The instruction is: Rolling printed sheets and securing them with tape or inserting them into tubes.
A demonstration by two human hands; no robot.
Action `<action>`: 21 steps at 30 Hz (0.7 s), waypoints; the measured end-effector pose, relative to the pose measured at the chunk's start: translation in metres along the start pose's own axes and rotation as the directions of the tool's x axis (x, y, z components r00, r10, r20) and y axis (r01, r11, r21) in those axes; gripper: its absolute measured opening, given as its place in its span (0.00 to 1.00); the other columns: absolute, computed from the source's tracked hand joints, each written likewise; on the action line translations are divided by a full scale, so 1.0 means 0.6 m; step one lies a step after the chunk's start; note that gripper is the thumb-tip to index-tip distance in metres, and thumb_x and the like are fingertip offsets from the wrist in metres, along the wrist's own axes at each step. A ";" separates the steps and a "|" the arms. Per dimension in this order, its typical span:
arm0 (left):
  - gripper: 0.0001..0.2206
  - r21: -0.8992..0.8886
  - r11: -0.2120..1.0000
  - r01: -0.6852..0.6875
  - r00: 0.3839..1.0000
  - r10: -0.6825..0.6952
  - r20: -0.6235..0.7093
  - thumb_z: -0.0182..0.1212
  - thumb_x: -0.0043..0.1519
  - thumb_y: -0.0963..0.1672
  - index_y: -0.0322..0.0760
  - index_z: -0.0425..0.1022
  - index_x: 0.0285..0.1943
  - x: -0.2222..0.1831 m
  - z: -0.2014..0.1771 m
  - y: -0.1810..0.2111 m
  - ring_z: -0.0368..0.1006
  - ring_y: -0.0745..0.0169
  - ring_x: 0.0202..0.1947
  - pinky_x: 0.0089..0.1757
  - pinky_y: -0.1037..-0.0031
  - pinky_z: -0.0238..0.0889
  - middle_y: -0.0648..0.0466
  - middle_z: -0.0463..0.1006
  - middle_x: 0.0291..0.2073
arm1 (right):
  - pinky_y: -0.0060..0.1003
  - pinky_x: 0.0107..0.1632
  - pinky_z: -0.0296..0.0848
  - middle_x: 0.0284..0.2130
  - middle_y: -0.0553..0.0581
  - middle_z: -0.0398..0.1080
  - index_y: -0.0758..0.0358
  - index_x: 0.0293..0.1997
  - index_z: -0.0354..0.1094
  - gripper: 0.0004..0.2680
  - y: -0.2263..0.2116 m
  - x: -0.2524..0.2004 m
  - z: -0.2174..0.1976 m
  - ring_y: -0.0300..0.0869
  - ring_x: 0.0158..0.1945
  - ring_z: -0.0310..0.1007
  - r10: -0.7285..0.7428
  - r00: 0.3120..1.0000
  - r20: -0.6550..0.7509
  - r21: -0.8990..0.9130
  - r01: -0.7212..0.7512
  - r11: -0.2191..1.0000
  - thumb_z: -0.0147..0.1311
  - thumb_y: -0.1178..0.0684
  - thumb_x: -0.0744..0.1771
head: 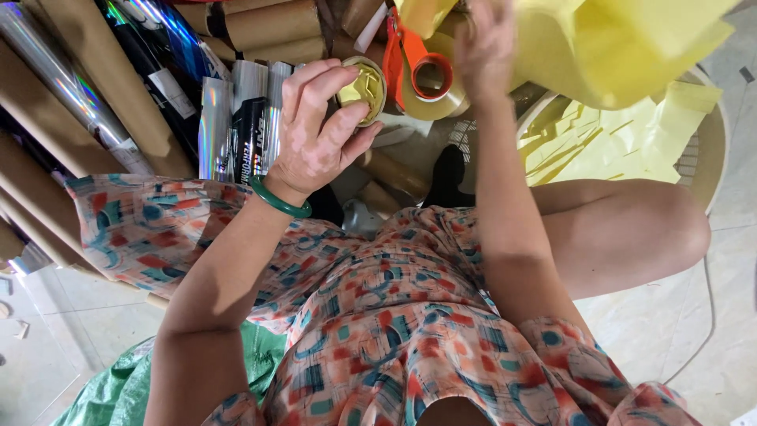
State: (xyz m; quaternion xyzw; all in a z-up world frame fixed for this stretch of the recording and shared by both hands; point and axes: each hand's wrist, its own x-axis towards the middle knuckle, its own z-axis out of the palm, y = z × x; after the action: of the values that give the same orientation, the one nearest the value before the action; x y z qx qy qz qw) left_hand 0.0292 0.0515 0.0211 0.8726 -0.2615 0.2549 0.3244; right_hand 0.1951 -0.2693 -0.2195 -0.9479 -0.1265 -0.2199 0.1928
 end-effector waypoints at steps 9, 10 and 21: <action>0.20 -0.013 1.000 0.022 1.000 -0.022 -0.015 0.80 0.60 0.40 0.38 0.71 0.54 -0.003 -0.008 -0.002 0.65 0.40 0.63 0.60 0.55 0.66 0.47 0.68 0.62 | 0.36 0.48 0.80 0.73 0.71 0.46 0.64 0.75 0.45 0.33 -0.091 -0.052 0.020 0.55 0.57 0.71 0.000 0.970 0.244 0.197 -0.050 0.979 0.67 0.53 0.64; 0.20 -0.011 1.000 0.024 0.999 -0.024 -0.021 0.80 0.60 0.40 0.38 0.72 0.54 -0.002 -0.011 -0.002 0.65 0.40 0.63 0.60 0.55 0.66 0.47 0.68 0.61 | 0.37 0.44 0.79 0.72 0.74 0.47 0.70 0.74 0.42 0.32 -0.049 -0.058 0.047 0.52 0.53 0.71 0.169 0.923 0.346 0.257 -0.266 0.929 0.66 0.54 0.67; 0.19 -0.021 0.999 0.033 0.999 -0.032 0.020 0.79 0.61 0.41 0.38 0.71 0.54 0.015 -0.003 -0.004 0.65 0.40 0.63 0.59 0.55 0.65 0.47 0.68 0.61 | 0.61 0.62 0.62 0.52 0.62 0.66 0.64 0.65 0.58 0.25 0.114 0.042 0.036 0.56 0.54 0.71 0.000 0.941 0.338 -0.214 0.077 0.974 0.63 0.37 0.69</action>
State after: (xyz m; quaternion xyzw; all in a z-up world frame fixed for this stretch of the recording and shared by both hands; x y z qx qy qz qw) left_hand 0.0370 0.0517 0.0265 0.8757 -0.2532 0.2382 0.3352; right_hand 0.2473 -0.3176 -0.2467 -0.9844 -0.1507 -0.0717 0.0560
